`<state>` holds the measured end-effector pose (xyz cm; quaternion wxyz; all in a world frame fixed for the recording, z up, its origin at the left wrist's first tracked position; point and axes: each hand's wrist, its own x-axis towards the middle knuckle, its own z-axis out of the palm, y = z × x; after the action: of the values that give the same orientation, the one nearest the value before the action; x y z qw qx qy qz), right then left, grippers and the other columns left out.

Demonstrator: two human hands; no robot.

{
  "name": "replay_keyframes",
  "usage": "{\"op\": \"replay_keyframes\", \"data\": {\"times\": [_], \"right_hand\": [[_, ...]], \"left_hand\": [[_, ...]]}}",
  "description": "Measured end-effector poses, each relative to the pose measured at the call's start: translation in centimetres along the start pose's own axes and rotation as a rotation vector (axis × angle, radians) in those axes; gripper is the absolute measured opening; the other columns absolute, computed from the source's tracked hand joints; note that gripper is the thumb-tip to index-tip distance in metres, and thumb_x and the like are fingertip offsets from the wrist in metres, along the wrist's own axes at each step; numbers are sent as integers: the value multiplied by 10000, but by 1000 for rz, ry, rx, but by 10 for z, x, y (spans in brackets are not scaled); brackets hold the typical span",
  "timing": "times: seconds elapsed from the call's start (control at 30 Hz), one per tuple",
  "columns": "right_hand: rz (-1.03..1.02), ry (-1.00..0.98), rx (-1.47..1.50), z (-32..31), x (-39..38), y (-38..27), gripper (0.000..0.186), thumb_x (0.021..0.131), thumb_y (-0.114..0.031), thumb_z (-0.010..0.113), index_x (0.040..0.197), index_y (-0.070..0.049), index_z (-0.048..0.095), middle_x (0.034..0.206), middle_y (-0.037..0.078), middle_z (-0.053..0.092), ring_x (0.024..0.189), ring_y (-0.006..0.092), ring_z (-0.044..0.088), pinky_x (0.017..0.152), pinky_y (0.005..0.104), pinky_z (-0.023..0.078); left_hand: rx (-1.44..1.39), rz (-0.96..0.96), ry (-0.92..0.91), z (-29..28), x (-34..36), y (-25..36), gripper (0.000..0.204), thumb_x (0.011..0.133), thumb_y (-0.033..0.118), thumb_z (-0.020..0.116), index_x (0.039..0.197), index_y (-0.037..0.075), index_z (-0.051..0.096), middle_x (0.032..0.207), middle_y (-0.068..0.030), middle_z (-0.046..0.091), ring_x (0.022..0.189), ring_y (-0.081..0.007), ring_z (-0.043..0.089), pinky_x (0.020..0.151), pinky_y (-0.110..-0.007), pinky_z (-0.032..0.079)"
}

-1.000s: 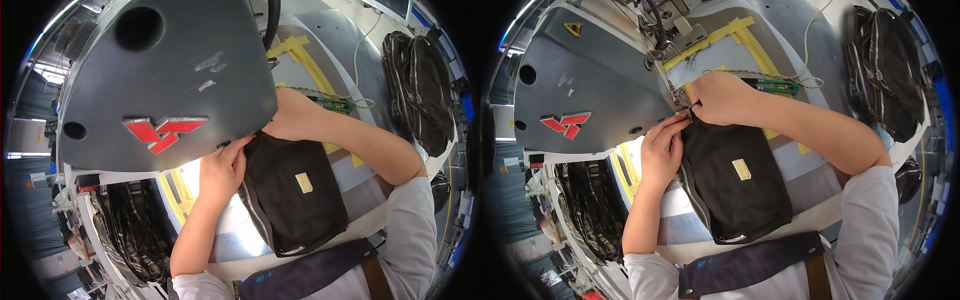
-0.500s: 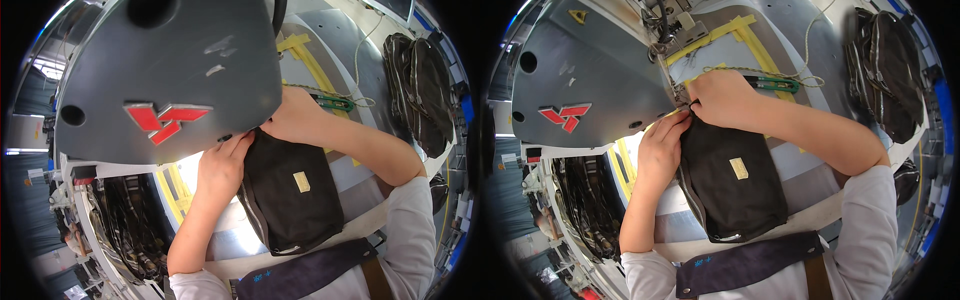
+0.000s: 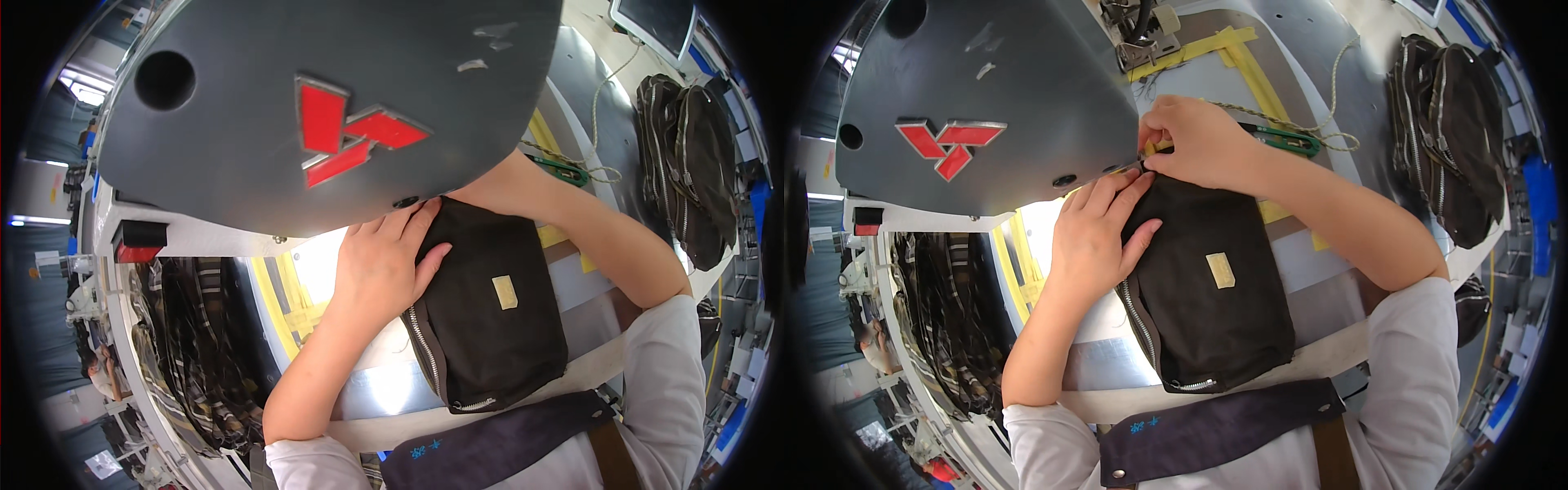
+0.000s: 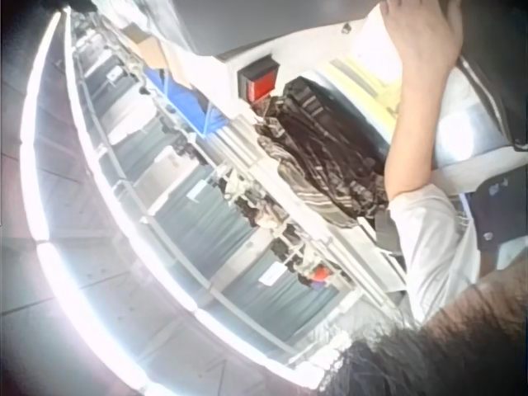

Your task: The person aligns the zipper edges of a dark fabric bag and sews the seam using an industrial sewing machine. They repeat this process for multiple bags, handling each one individually to attach the zipper and stitch it in place.

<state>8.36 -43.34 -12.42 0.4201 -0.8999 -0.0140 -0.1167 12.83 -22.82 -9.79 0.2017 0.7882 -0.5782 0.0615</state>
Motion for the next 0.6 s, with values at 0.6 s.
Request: {"op": "replay_keyframes", "data": {"times": [0.6], "right_hand": [[-455, 85, -610, -5, -23, -22, 116, 702, -78, 630, 810, -43, 651, 873, 53, 567, 869, 216, 570, 733, 333, 506]], "left_hand": [[19, 11, -24, -3, 0, -2, 492, 761, 300, 734, 1177, 59, 625, 1135, -85, 599, 1038, -275, 590, 911, -399, 458]]}}
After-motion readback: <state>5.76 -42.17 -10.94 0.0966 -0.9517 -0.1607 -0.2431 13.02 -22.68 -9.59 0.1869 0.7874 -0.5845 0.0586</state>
